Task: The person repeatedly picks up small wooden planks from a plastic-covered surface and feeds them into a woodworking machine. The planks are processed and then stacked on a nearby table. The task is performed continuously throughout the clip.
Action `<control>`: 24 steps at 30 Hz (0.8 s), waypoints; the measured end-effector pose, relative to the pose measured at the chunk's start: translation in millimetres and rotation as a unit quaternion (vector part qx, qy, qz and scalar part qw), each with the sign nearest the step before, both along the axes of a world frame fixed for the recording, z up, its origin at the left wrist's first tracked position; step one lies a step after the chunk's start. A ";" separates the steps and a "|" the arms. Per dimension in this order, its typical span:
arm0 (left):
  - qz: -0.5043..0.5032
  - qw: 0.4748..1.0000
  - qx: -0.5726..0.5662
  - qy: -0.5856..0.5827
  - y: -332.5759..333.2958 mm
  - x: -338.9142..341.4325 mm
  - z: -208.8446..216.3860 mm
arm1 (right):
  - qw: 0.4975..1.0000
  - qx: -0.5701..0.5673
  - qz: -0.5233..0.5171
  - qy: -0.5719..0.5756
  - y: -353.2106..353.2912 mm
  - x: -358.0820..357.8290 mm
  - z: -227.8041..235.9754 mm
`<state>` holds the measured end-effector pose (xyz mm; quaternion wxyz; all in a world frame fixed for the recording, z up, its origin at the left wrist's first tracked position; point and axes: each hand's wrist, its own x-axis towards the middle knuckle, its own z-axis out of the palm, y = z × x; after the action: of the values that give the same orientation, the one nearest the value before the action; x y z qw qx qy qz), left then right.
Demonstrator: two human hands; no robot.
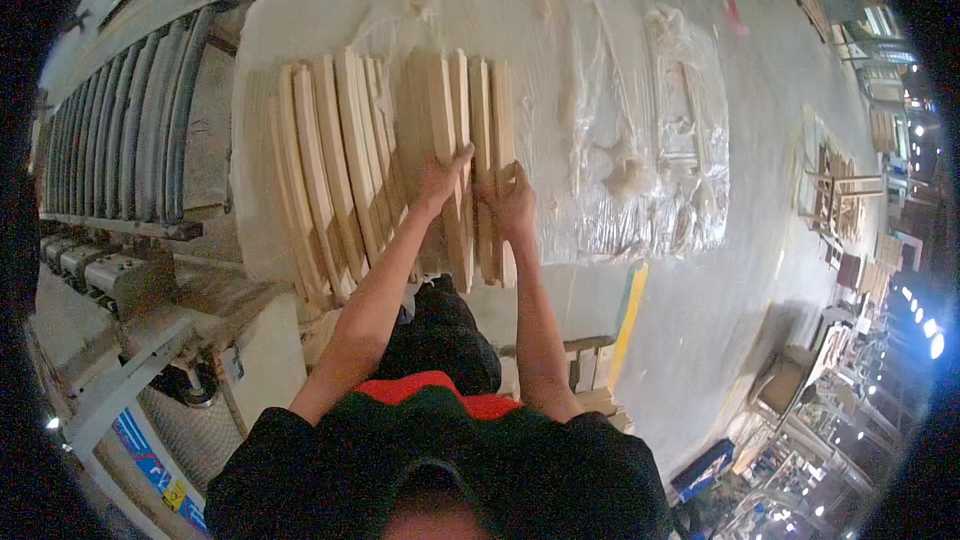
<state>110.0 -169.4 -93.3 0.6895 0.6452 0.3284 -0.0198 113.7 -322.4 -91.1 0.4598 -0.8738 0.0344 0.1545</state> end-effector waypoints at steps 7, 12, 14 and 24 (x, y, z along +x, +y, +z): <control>-0.007 0.969 0.247 0.008 -14.4 16.1 3.6 | 0.986 -0.088 -0.007 -0.143 -5.4 8.5 -2.9; -0.059 0.907 0.413 0.053 -23.9 22.1 8.5 | 0.985 -0.083 -0.049 -0.146 -8.5 12.1 -4.9; -0.063 0.896 0.438 0.033 -24.5 22.9 -3.1 | 0.973 -0.103 -0.035 -0.202 -8.4 11.7 -16.9; -0.085 0.971 0.215 0.065 6.3 20.5 10.9 | 0.964 -0.199 -0.022 -0.175 12.2 9.4 6.2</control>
<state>130.5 -163.1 -82.4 0.5076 0.8011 0.3133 -0.0493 123.2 -310.2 -84.9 0.2790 -0.9601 0.0026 -0.0210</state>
